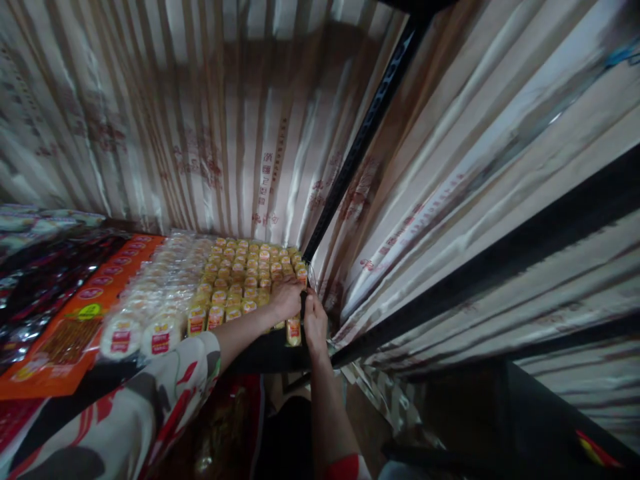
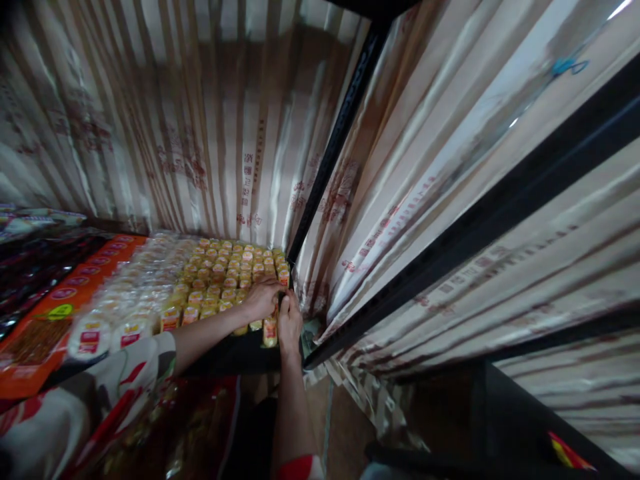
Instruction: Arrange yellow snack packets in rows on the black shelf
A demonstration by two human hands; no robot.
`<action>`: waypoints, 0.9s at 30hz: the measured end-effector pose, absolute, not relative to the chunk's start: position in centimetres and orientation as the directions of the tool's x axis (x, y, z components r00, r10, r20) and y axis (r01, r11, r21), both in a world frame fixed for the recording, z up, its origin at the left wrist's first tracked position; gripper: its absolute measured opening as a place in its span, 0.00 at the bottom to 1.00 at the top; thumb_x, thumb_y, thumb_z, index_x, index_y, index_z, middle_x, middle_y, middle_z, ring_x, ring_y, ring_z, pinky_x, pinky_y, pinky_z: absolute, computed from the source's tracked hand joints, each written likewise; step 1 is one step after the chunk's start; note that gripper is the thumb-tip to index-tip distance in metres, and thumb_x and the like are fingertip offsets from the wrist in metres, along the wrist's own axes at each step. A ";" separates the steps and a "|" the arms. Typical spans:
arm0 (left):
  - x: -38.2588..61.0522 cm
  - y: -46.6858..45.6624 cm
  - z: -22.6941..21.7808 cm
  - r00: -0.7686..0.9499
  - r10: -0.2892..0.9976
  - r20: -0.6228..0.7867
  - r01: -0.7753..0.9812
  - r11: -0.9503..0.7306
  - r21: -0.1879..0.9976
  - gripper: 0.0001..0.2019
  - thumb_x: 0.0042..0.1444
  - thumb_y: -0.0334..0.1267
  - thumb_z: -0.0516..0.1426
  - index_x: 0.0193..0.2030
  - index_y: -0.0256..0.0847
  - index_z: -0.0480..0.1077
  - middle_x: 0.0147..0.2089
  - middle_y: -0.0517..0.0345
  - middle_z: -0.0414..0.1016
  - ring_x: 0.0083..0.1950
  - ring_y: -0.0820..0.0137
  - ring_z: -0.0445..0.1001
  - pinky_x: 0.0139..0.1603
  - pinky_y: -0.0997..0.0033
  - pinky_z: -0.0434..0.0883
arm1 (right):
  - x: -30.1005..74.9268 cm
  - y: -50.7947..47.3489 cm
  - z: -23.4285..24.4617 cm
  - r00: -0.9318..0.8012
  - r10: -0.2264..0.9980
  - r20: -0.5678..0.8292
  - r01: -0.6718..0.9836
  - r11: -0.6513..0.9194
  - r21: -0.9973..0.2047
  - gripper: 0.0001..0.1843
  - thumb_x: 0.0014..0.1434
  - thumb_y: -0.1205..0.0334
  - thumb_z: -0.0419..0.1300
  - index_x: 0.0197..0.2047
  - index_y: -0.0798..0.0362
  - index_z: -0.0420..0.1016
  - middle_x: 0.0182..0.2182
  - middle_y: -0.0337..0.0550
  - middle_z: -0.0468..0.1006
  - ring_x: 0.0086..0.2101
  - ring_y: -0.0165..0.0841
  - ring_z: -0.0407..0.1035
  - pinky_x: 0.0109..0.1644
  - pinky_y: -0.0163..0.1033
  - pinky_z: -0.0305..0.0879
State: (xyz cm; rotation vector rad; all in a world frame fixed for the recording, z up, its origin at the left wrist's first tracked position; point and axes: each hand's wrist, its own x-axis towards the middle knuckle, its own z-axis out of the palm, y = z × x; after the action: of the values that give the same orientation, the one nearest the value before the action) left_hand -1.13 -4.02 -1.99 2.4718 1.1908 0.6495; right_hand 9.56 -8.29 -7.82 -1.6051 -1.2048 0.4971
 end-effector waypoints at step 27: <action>-18.4 -24.3 -14.8 0.308 0.939 -0.153 0.703 -0.116 0.702 0.11 0.54 0.29 0.47 0.36 0.36 0.70 0.38 0.49 0.73 0.42 0.66 0.71 0.47 0.67 0.67 | -6.5 -26.0 -16.9 0.034 0.996 -0.088 0.749 -0.083 -0.657 0.17 0.60 0.59 0.45 0.34 0.55 0.74 0.31 0.49 0.78 0.32 0.35 0.72 0.37 0.36 0.64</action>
State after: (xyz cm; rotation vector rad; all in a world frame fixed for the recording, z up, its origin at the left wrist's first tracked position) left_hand -18.44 -24.28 -14.84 1.8839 1.4592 0.4344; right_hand -6.48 -26.01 -16.88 -1.8842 -1.7615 0.7567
